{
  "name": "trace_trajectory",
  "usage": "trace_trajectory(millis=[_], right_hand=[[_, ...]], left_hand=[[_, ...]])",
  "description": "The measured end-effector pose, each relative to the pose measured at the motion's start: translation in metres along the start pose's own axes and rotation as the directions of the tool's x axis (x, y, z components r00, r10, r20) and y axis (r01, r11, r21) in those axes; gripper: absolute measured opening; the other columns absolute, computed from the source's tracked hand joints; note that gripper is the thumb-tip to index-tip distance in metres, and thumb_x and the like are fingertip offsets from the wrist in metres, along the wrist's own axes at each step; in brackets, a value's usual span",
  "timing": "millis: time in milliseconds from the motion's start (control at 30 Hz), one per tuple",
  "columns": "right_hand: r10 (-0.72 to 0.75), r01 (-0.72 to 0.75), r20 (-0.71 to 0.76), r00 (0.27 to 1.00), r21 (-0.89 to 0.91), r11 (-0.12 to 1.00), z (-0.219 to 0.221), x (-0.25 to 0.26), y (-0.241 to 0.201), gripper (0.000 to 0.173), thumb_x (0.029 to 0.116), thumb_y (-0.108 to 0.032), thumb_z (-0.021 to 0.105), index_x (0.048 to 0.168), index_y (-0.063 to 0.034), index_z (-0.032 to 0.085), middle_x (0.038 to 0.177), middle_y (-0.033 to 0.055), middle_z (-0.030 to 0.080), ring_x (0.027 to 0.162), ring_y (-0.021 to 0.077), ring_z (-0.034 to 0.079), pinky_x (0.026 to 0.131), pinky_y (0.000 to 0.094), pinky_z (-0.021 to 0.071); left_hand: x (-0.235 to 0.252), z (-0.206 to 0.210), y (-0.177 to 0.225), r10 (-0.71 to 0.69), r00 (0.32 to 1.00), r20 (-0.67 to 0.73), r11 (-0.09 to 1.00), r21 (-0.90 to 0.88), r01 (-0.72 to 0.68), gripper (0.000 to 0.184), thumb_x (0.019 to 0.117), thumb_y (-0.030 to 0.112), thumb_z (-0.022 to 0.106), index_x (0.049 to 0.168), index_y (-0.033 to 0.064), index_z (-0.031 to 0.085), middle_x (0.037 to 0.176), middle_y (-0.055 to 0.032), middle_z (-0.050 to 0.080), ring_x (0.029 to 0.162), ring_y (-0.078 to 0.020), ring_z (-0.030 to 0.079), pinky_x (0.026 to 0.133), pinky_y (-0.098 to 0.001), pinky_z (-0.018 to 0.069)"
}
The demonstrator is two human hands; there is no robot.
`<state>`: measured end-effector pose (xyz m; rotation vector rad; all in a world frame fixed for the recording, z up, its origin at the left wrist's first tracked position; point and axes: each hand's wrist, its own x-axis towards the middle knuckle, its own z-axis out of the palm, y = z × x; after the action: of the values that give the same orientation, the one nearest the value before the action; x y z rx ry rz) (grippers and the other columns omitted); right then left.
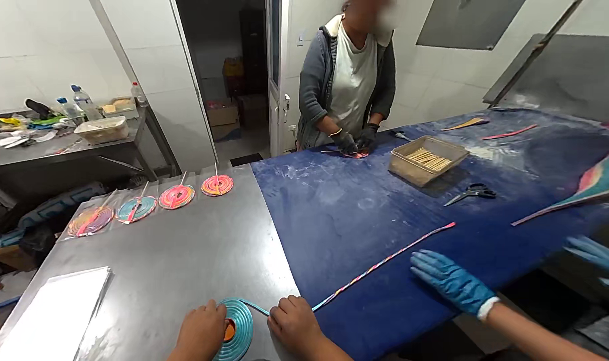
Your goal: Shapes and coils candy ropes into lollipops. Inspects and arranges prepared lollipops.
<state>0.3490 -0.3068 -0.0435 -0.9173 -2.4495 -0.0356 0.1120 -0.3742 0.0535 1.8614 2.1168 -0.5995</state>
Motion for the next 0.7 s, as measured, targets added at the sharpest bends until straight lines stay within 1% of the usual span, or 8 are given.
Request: trace_trajectory(millis=[67,133,200,233,300,367,567,700], right_hand=[[0.029,-0.029,0.001,1.0,-0.016,0.999,-0.001,-0.001,0.001,0.03,0.0998,-0.04,0.054,0.087,-0.0194,0.072,0.077,0.0,0.065,0.077,0.0197,0.066,0.063,0.0381,0.0543],[0.04,-0.041,-0.007,0.999,-0.038,0.998,-0.002,-0.001,0.002,0.031,0.0998,-0.04,0.054,0.086,-0.0194,0.072,0.077,-0.0006,0.065,0.076,0.0192,0.066,0.063,0.0374,0.0543],[0.036,-0.036,-0.003,0.999,-0.048,0.998,-0.004,-0.002,0.002,0.031,0.1003,-0.039,0.053,0.086,-0.019,0.072,0.077,-0.0002,0.065,0.076,0.0195,0.066,0.063,0.0373,0.054],[0.032,-0.032,-0.006,0.999,-0.052,0.998,-0.004,-0.002,0.001,0.031,0.1003,-0.039,0.053,0.085,-0.0188,0.072,0.077,-0.0002,0.065,0.075,0.0195,0.066,0.062,0.0372,0.0535],[0.024,-0.025,-0.004,1.0,-0.063,0.998,-0.004,-0.002,-0.001,0.031,0.1008,-0.037,0.053,0.085,-0.0182,0.072,0.077,-0.0002,0.065,0.076,0.0193,0.066,0.061,0.0369,0.0532],[0.011,-0.012,-0.014,1.0,-0.077,0.997,-0.003,-0.001,-0.001,0.033,0.1018,-0.036,0.052,0.084,-0.0173,0.072,0.076,0.0003,0.065,0.075,0.0196,0.066,0.059,0.0367,0.0529],[0.031,-0.031,0.011,0.999,-0.024,0.999,0.001,0.003,0.004,0.035,0.104,-0.037,0.052,0.09,-0.014,0.074,0.078,0.0035,0.066,0.075,0.0215,0.068,0.062,0.0371,0.0579],[0.021,-0.022,-0.034,0.999,-0.044,0.999,0.003,0.004,0.005,0.031,0.1021,-0.035,0.054,0.088,-0.0148,0.074,0.076,0.0026,0.066,0.074,0.0209,0.067,0.061,0.037,0.0566]], left_hand=[[0.001,-0.013,0.003,-0.132,0.983,0.125,0.991,0.045,0.127,0.052,0.1053,0.047,0.04,0.118,0.0048,0.069,0.121,-0.0196,0.071,0.114,-0.0392,0.068,0.093,-0.0609,0.0527],[0.0,-0.021,0.007,-0.135,0.983,0.126,0.988,0.087,0.124,0.045,0.1039,0.041,0.045,0.115,0.0047,0.07,0.12,-0.0177,0.072,0.115,-0.0379,0.068,0.095,-0.0606,0.0518],[0.0,-0.01,0.005,0.082,0.991,-0.103,0.995,0.066,-0.075,0.027,0.0993,0.019,0.059,0.118,0.0039,0.07,0.123,-0.0177,0.07,0.116,-0.0376,0.067,0.094,-0.0585,0.0536],[0.005,-0.002,0.001,0.22,0.956,-0.193,0.975,0.061,-0.213,0.028,0.0977,0.01,0.061,0.124,0.0052,0.069,0.13,-0.0171,0.068,0.121,-0.0375,0.066,0.095,-0.0584,0.055],[0.014,0.004,-0.002,0.334,0.936,-0.113,0.942,0.045,-0.331,0.042,0.0996,0.002,0.055,0.141,0.0082,0.06,0.149,-0.015,0.058,0.132,-0.0371,0.06,0.1,-0.0578,0.0539],[0.019,0.003,0.0,0.304,0.951,-0.046,0.952,0.028,-0.303,0.042,0.1001,0.006,0.056,0.142,0.0083,0.059,0.148,-0.0146,0.058,0.129,-0.0381,0.061,0.098,-0.0579,0.0546],[0.019,-0.011,0.015,0.168,0.985,0.029,0.985,0.028,-0.169,0.029,0.1004,0.02,0.06,0.122,0.0021,0.067,0.125,-0.0201,0.066,0.118,-0.0398,0.064,0.092,-0.0556,0.0562],[0.019,-0.027,0.022,-0.075,0.989,0.13,0.997,0.043,0.07,0.062,0.1051,0.056,0.04,0.12,0.0028,0.067,0.124,-0.0201,0.069,0.116,-0.0395,0.067,0.091,-0.0595,0.0554]])
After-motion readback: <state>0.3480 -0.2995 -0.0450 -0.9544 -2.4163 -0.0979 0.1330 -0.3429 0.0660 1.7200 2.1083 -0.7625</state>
